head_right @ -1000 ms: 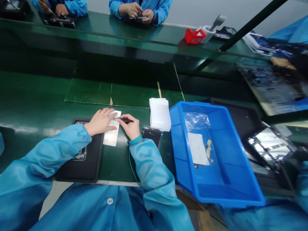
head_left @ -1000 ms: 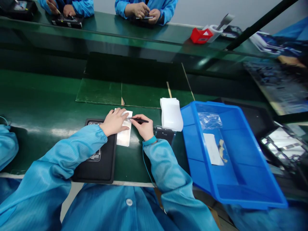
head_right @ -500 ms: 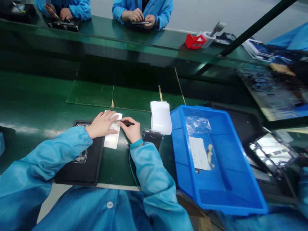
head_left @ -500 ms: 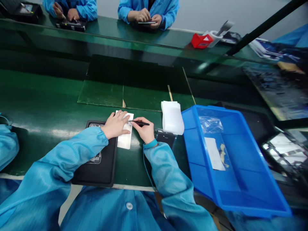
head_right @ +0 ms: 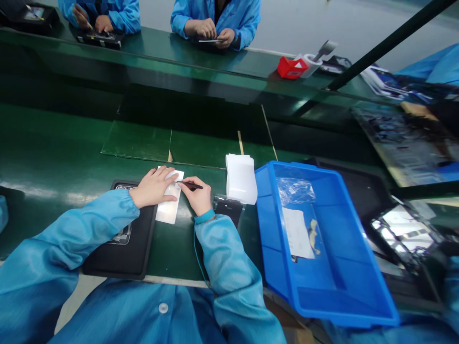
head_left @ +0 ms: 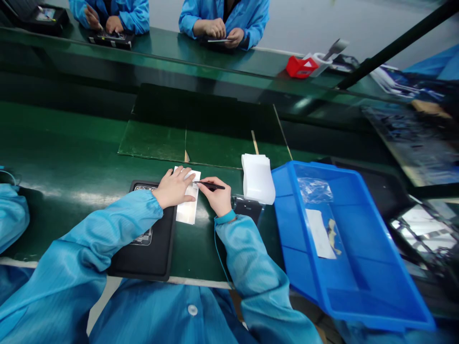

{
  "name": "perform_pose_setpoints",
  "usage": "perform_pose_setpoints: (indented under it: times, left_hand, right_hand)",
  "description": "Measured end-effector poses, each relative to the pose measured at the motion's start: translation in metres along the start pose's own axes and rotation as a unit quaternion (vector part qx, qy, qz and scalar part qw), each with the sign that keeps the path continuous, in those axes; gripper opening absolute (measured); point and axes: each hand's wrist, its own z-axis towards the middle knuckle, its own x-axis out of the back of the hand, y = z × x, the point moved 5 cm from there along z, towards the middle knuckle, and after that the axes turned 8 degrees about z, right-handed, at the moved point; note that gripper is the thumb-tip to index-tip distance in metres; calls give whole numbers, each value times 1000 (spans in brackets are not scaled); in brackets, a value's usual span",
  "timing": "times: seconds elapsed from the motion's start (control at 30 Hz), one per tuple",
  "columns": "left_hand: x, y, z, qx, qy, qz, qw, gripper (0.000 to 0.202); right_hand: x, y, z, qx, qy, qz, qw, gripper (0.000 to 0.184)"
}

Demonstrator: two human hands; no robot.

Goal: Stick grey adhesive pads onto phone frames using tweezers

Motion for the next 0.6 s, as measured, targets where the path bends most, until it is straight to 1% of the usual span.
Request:
perform_pose_setpoints:
  times: [0.2, 0.4, 0.5, 0.6]
  left_hand:
    - [2, 0, 0, -1, -1, -2, 1000, 78]
    - [2, 1, 0, -3, -1, -6, 1000, 78]
    - [1, -2, 2, -4, 3, -21, 1000, 80]
    - [6, -9, 3, -33, 9, -73, 997, 89]
  right_hand:
    - [-1, 0, 0, -1, 1, 0, 1000, 18]
    - [-1, -2, 1, -8, 9, 23, 1000, 16]
    - [5, -9, 0, -8, 23, 38, 999, 18]
    - [15, -19, -2, -10, 38, 55, 998, 20]
